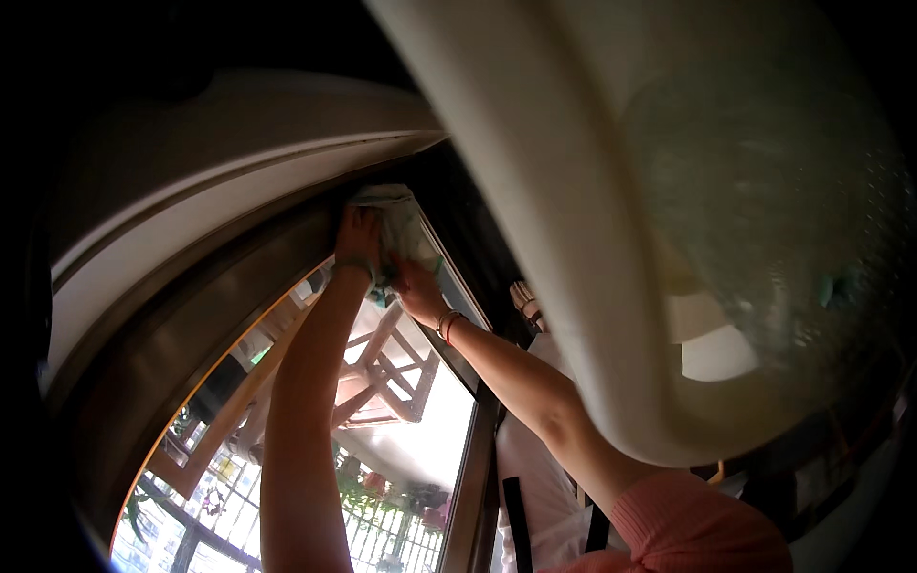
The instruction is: The person cleans a large glass sliding door using a cloth. They repeatedly dip the cloth into a green basin of water, wring it out, and wipe the glass surface and frame. The person works on different sections of the window, including the upper panes and the lower frame, ensuring the entire surface is wiped.
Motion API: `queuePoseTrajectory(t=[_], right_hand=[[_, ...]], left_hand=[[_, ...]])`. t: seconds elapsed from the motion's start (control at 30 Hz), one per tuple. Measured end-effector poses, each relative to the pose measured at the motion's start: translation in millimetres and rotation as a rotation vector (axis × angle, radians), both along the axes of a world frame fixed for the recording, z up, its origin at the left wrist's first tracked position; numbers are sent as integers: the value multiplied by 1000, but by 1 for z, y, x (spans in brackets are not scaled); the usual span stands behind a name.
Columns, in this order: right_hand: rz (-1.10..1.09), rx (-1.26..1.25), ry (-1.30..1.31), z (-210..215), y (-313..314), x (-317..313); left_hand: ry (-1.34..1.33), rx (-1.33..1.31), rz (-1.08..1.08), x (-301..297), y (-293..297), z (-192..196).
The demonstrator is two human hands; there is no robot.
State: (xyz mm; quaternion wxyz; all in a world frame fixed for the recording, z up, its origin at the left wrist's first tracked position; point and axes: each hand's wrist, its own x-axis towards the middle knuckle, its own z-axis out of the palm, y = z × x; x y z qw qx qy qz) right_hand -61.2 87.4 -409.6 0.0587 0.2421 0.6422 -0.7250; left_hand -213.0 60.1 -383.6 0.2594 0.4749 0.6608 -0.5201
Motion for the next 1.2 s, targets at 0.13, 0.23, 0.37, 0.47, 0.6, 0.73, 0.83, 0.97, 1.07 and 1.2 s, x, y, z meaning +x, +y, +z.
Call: queuePoseTrajectory(t=[0.13, 0.23, 0.37, 0.47, 0.6, 0.73, 0.83, 0.97, 1.07, 1.2], right_hand=[[-51, -34, -33, 32, -8, 21], [-76, -17, -6, 68, -15, 46], [-46, -39, 17, 122, -19, 75], [-97, 4, 89, 174, -30, 102], [-24, -217, 103, 229, -20, 138], [70, -225, 194, 301, -19, 183], [250, -304, 289, 344, -22, 218], [325, -258, 326, 372, -6, 240], [391, -297, 300, 360, -8, 243], [331, -149, 343, 338, -23, 245]], left_hand=[[-58, -12, -43, 15, -11, 27], [-137, 8, -7, 28, -20, 58], [-226, 79, 127, 57, -18, 133], [-241, 113, 155, 79, -36, 178], [-351, 141, 132, 117, -47, 253], [-345, 211, 73, 159, -41, 351], [-393, 196, 182, 192, -26, 420], [-362, 143, 195, 217, -20, 451], [-339, 122, 231, 226, -20, 444], [-368, 136, 220, 219, -23, 414]])
